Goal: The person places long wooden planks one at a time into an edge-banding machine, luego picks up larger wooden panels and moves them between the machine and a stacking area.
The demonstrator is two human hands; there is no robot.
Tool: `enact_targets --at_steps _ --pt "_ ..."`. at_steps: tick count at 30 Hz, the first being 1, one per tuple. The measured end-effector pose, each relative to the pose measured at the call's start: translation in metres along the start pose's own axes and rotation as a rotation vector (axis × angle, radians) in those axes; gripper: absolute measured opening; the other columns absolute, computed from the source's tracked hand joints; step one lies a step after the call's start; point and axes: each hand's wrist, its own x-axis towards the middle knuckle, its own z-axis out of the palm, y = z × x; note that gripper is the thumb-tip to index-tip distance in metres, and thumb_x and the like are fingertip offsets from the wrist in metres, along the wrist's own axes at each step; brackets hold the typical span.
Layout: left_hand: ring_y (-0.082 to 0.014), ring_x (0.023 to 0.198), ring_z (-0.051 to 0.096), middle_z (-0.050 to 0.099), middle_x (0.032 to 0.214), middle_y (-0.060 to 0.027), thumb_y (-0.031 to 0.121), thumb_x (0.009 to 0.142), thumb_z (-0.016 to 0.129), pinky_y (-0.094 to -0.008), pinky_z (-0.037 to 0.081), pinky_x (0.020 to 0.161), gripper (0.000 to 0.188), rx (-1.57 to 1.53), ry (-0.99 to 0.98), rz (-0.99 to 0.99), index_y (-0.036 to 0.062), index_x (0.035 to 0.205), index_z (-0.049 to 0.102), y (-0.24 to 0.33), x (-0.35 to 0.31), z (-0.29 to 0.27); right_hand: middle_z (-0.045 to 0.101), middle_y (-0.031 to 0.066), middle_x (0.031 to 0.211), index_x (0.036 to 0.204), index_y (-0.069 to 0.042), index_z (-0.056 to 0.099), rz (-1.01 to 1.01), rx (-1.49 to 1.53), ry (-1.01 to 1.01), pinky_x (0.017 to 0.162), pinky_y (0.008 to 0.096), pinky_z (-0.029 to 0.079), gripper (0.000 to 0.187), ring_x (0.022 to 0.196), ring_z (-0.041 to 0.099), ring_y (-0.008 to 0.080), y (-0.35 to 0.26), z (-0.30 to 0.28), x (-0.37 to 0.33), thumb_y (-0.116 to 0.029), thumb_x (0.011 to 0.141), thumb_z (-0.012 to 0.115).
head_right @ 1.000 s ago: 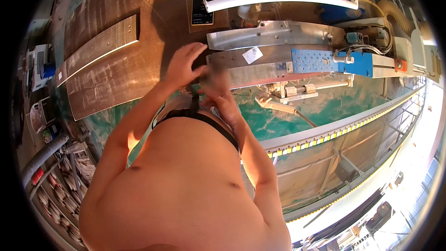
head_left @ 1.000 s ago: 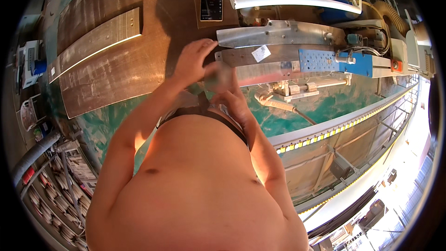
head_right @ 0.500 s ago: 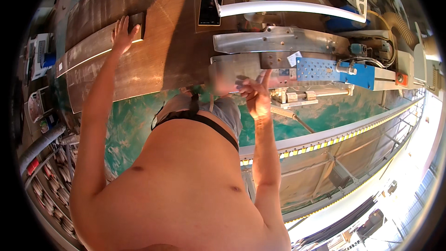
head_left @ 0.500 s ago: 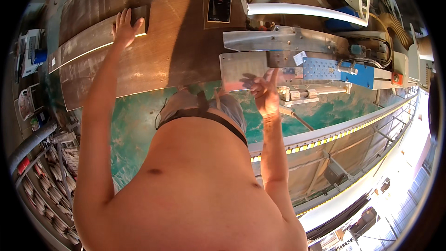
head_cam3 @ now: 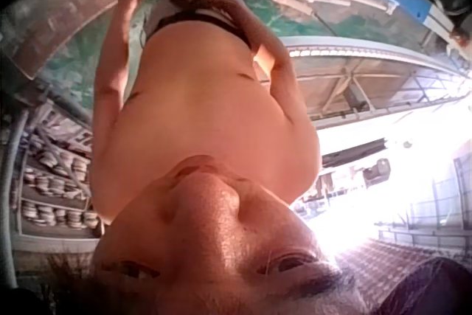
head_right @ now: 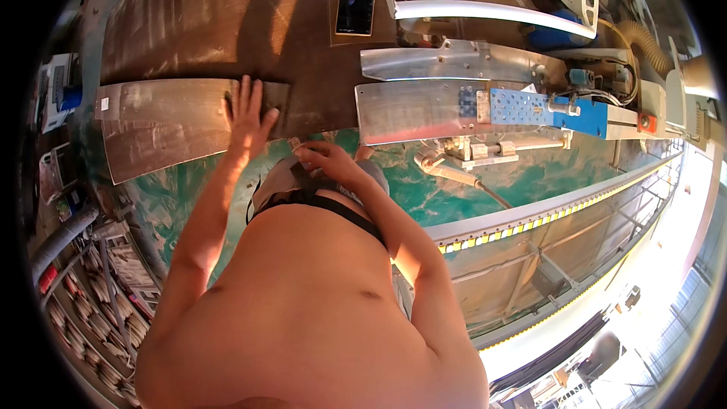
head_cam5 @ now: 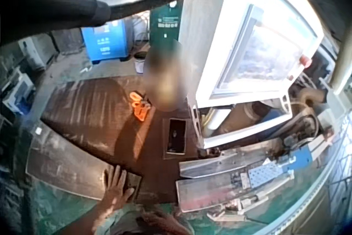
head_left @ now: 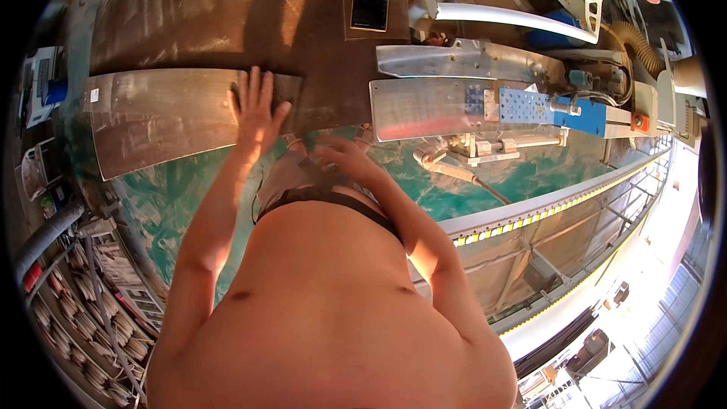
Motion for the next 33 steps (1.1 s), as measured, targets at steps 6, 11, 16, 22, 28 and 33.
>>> enact_targets --at_steps 6,11,16,22,28,33 --pt "-0.0357 0.145 0.018 0.023 0.156 -0.0161 0.038 0.092 0.057 -0.0547 0.011 0.115 0.066 -0.345 -0.059 0.068 0.0061 0.145 0.036 0.057 -0.031 0.000 0.068 0.0070 0.102 0.125 -0.001 0.057 -0.017 0.053 0.098 0.076 0.0292 0.052 0.043 0.092 0.066 0.0173 0.002 0.004 0.008 -0.030 0.093 0.063" --pt "-0.0348 0.131 0.041 0.042 0.144 -0.0165 0.024 0.083 0.072 -0.0454 0.036 0.107 0.055 -0.443 0.087 0.095 0.0031 0.131 0.053 0.025 -0.026 -0.044 0.070 0.0111 0.101 0.115 0.001 0.060 -0.125 0.115 0.135 0.076 0.0296 0.052 0.038 0.092 0.067 0.0196 0.027 -0.029 -0.028 -0.029 0.092 0.065" --pt "-0.0376 0.138 0.030 0.031 0.151 -0.0148 0.042 0.069 0.082 -0.0496 0.028 0.113 0.087 -0.119 -0.085 0.039 0.0106 0.141 0.043 -0.043 -0.020 -0.095 0.070 0.0127 0.094 0.109 0.002 0.062 -0.095 0.311 0.407 0.072 0.0304 0.054 0.036 0.083 0.068 0.0196 0.041 -0.082 -0.074 -0.029 0.090 0.067" --pt "-0.0331 0.146 0.014 0.016 0.158 -0.0100 0.045 0.056 0.085 -0.0559 0.015 0.116 0.114 0.155 -0.380 0.158 0.0190 0.150 0.027 -0.064 -0.023 -0.104 0.070 0.0133 0.090 0.106 -0.002 0.058 -0.322 0.996 0.865 0.062 0.0301 0.056 0.023 0.078 0.069 0.0224 0.069 -0.144 -0.089 -0.020 0.093 0.057" --pt "-0.0332 0.143 0.022 0.025 0.154 -0.0126 0.025 0.053 0.088 -0.0538 0.017 0.117 0.113 0.083 -0.331 0.243 0.0203 0.150 0.030 -0.042 -0.005 -0.097 0.068 0.0146 0.096 0.132 0.001 0.039 -0.449 0.547 0.995 0.063 0.0296 0.055 0.051 0.068 0.067 0.0229 0.067 -0.127 -0.083 -0.016 0.090 0.061" --pt "-0.0334 0.135 0.034 0.036 0.144 -0.0135 0.019 0.052 0.088 -0.0553 0.019 0.116 0.110 0.061 -0.284 0.282 0.0198 0.147 0.035 -0.019 -0.005 -0.100 0.068 0.0111 0.087 0.151 0.000 0.007 -0.557 0.501 0.920 0.055 0.0250 0.049 0.084 0.059 0.062 0.0143 0.044 -0.110 -0.075 -0.010 0.088 0.062"
